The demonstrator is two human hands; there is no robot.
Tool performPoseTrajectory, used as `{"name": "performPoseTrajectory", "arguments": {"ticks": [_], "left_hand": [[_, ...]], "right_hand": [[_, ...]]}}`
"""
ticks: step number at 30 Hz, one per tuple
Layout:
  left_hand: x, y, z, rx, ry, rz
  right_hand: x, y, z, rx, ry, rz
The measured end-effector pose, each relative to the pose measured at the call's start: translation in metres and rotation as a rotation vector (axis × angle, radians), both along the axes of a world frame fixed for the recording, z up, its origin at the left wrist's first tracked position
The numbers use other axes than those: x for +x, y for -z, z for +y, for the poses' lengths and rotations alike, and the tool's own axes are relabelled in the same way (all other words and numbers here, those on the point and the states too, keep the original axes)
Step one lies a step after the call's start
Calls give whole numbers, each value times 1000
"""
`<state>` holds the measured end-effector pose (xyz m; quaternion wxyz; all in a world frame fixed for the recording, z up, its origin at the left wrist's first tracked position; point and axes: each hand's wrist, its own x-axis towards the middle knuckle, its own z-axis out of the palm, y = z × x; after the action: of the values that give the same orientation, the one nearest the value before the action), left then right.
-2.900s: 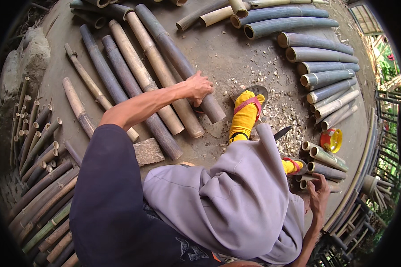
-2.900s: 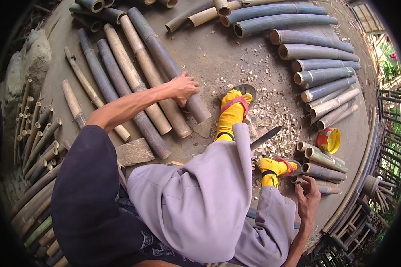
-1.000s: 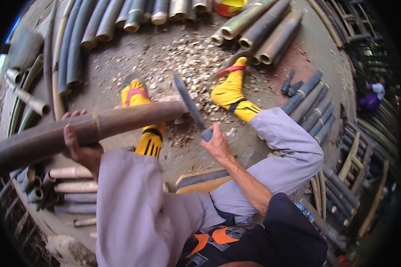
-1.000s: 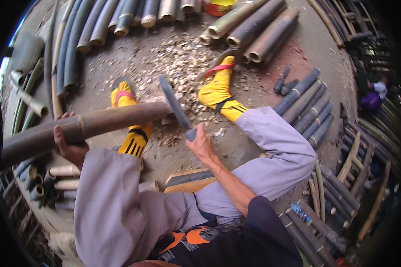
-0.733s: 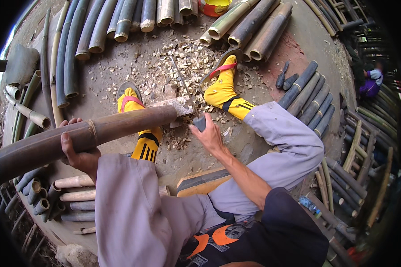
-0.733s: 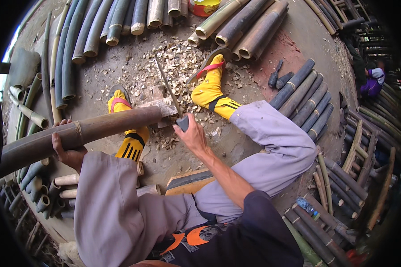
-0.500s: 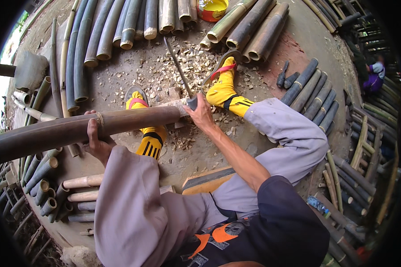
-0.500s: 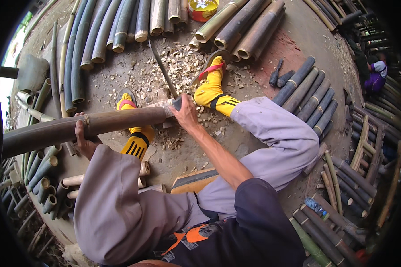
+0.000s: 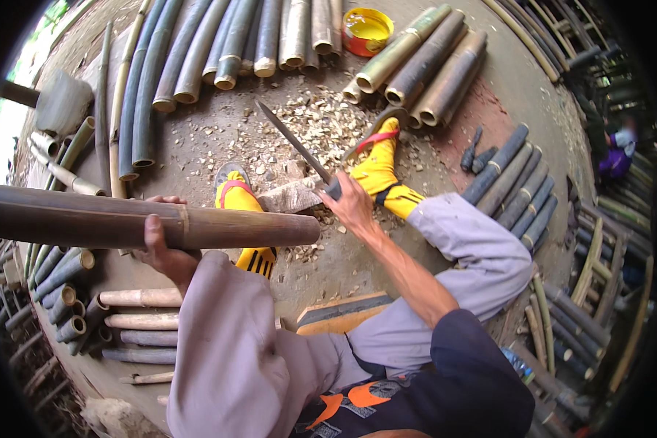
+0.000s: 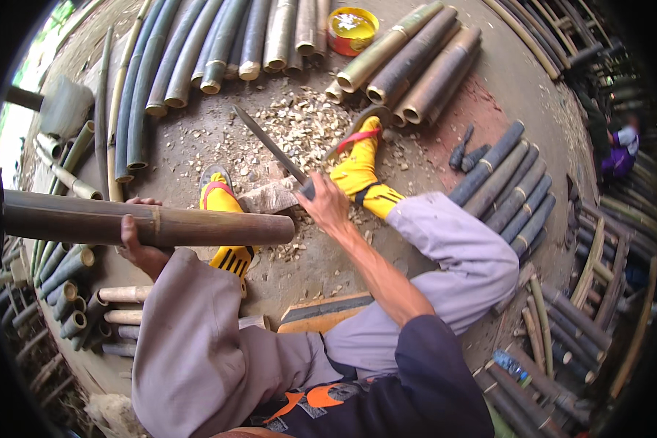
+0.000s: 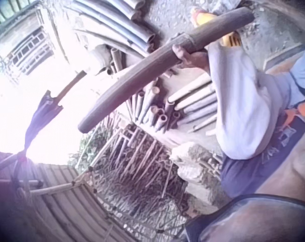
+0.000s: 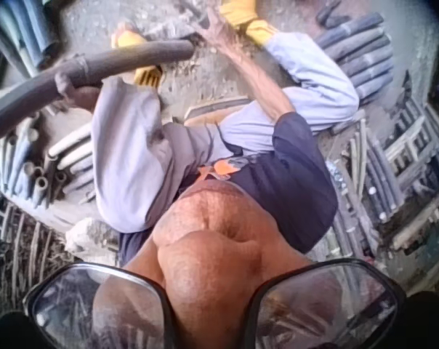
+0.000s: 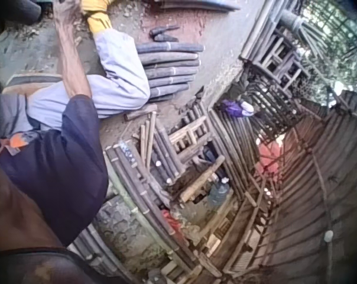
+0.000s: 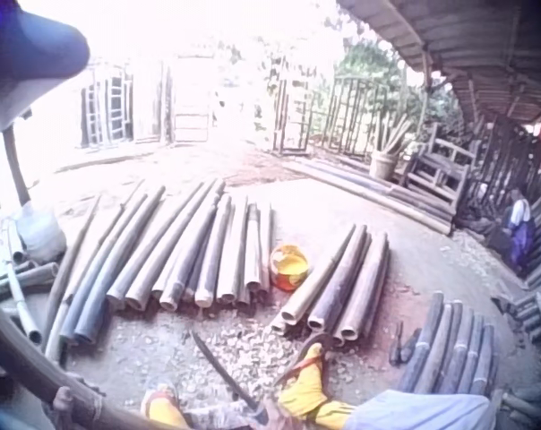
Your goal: The person sits on the ground and uses a knife to shave the outer layer off bamboo poles. They repeatedly rotate each pole and scrape it against a wooden block, then set the finished pole aside and pick up another.
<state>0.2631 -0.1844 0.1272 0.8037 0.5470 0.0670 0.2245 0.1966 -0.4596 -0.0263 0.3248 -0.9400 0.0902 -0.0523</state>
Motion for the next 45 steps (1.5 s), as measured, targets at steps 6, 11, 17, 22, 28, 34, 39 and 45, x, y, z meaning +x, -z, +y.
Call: {"name": "performPoseTrajectory", "arguments": {"ticks": [6,11,17,22,28,34,39,45], "left_hand": [[18,-6,-2,-50,2,-32],[11,16,-21,81,-49,-80],[17,-10,-23,23,-45,-59],[27,17,-10,41,-33,-26],[29,18,-5,26,-14,66],[31,17,-12,39,-7,8],[31,27,-2,82,23,-36],[24,26,-2,100,21,24]], "right_hand": [[-60,11,12,413,63,364],[-73,19,23,326,19,331],[-72,7,14,323,46,347],[-60,-15,18,404,49,287],[-34,-75,32,370,12,-138],[-40,1,27,315,-8,315],[-39,-41,33,369,9,95],[-43,5,32,226,-79,120]]}}
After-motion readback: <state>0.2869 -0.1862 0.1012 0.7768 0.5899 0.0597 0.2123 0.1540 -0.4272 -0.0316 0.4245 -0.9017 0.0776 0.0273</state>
